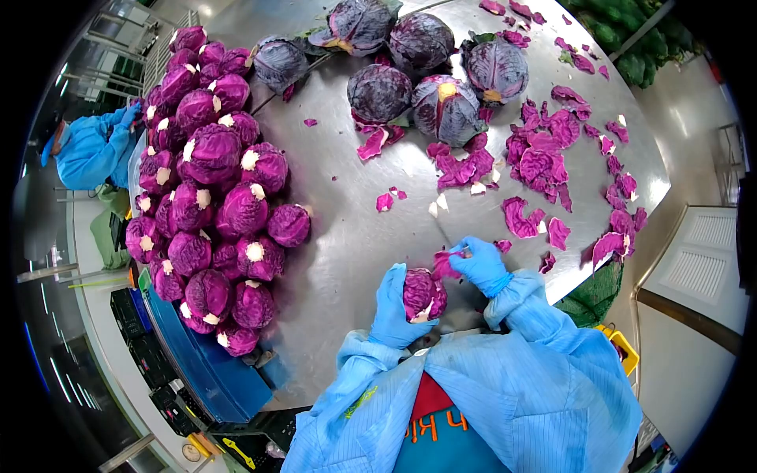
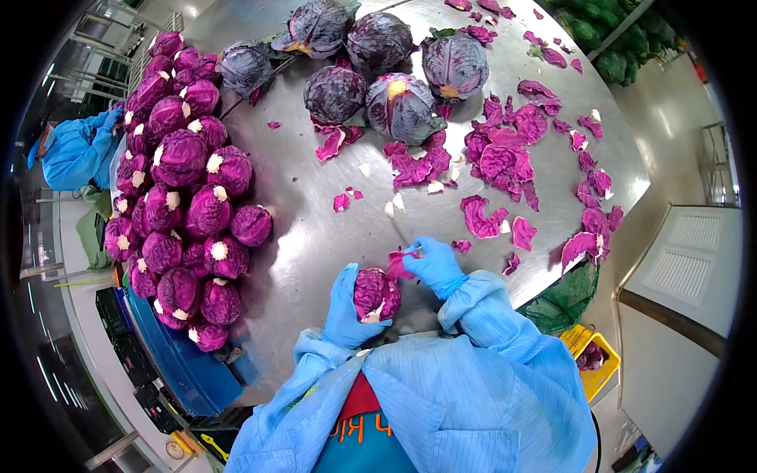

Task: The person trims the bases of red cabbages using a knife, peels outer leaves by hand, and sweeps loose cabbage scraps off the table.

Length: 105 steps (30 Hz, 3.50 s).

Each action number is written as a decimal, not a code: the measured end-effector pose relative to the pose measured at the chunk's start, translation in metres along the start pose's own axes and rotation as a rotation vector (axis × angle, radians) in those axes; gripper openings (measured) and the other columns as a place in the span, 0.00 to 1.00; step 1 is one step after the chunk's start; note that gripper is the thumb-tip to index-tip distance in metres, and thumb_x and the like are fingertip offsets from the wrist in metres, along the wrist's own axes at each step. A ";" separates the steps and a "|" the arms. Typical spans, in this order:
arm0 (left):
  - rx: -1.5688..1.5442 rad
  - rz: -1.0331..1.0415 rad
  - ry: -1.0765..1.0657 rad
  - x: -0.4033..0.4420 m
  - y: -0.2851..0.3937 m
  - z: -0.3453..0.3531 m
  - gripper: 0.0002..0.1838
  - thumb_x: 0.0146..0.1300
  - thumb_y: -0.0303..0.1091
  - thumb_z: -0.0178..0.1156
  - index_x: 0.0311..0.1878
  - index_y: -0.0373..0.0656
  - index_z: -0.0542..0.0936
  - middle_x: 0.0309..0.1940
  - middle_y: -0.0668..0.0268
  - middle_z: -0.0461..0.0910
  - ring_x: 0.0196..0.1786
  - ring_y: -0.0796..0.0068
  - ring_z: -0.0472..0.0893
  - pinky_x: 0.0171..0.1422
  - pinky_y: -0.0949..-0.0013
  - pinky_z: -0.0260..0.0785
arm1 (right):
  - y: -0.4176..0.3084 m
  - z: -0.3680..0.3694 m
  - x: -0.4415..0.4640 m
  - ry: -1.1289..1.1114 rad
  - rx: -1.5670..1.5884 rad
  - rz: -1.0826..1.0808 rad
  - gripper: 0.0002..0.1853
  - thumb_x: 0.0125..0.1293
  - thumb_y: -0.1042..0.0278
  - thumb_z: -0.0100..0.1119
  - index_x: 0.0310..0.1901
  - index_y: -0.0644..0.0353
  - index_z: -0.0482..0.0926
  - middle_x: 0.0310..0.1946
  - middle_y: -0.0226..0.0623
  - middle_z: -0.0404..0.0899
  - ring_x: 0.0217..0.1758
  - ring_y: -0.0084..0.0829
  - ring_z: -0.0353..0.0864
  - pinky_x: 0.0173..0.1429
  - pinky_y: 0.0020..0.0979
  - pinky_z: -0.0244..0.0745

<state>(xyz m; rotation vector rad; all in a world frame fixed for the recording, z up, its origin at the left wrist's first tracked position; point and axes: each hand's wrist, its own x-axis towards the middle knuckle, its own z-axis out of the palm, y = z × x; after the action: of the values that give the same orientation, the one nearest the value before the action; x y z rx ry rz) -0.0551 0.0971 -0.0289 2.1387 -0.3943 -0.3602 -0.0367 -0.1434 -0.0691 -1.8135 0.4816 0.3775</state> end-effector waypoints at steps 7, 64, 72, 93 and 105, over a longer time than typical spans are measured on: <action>-0.002 0.064 0.097 -0.012 -0.012 -0.005 0.63 0.31 0.46 0.83 0.71 0.36 0.57 0.66 0.50 0.59 0.68 0.51 0.64 0.74 0.59 0.56 | -0.007 -0.095 0.003 0.638 -0.574 -0.399 0.25 0.59 0.70 0.66 0.60 0.49 0.75 0.33 0.36 0.73 0.33 0.34 0.77 0.38 0.36 0.75; -0.488 -0.304 -0.067 0.060 -0.001 -0.010 0.48 0.35 0.38 0.81 0.61 0.32 0.68 0.51 0.56 0.79 0.55 0.64 0.79 0.61 0.63 0.71 | -0.050 -0.075 -0.030 -0.356 -0.167 -0.103 0.22 0.55 0.62 0.74 0.51 0.58 0.82 0.39 0.33 0.83 0.41 0.22 0.78 0.46 0.27 0.74; -0.756 -0.321 -0.267 0.057 -0.006 -0.025 0.50 0.41 0.31 0.79 0.68 0.37 0.62 0.61 0.60 0.73 0.63 0.69 0.73 0.71 0.64 0.62 | -0.050 -0.020 0.020 -0.583 -0.077 -0.795 0.28 0.58 0.66 0.71 0.61 0.54 0.75 0.58 0.39 0.76 0.58 0.36 0.79 0.61 0.32 0.73; -1.325 -0.407 -0.446 0.051 -0.008 -0.013 0.46 0.47 0.28 0.73 0.71 0.40 0.62 0.63 0.60 0.72 0.65 0.65 0.73 0.72 0.61 0.62 | -0.074 -0.030 -0.018 -0.107 -0.142 -0.780 0.22 0.43 0.65 0.82 0.35 0.55 0.76 0.28 0.33 0.75 0.27 0.29 0.76 0.32 0.29 0.71; -1.915 -0.313 -0.521 0.052 0.005 -0.007 0.60 0.42 0.51 0.77 0.74 0.40 0.52 0.69 0.47 0.62 0.65 0.43 0.71 0.54 0.44 0.80 | -0.053 -0.108 -0.031 0.028 0.888 -0.311 0.19 0.46 0.78 0.72 0.39 0.58 0.72 0.30 0.37 0.74 0.24 0.24 0.73 0.25 0.23 0.67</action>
<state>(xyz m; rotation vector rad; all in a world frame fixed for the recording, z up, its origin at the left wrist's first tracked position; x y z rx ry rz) -0.0056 0.0784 -0.0263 0.1873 0.0970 -0.9473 -0.0356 -0.2300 0.0202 -0.9986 0.3017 -0.0863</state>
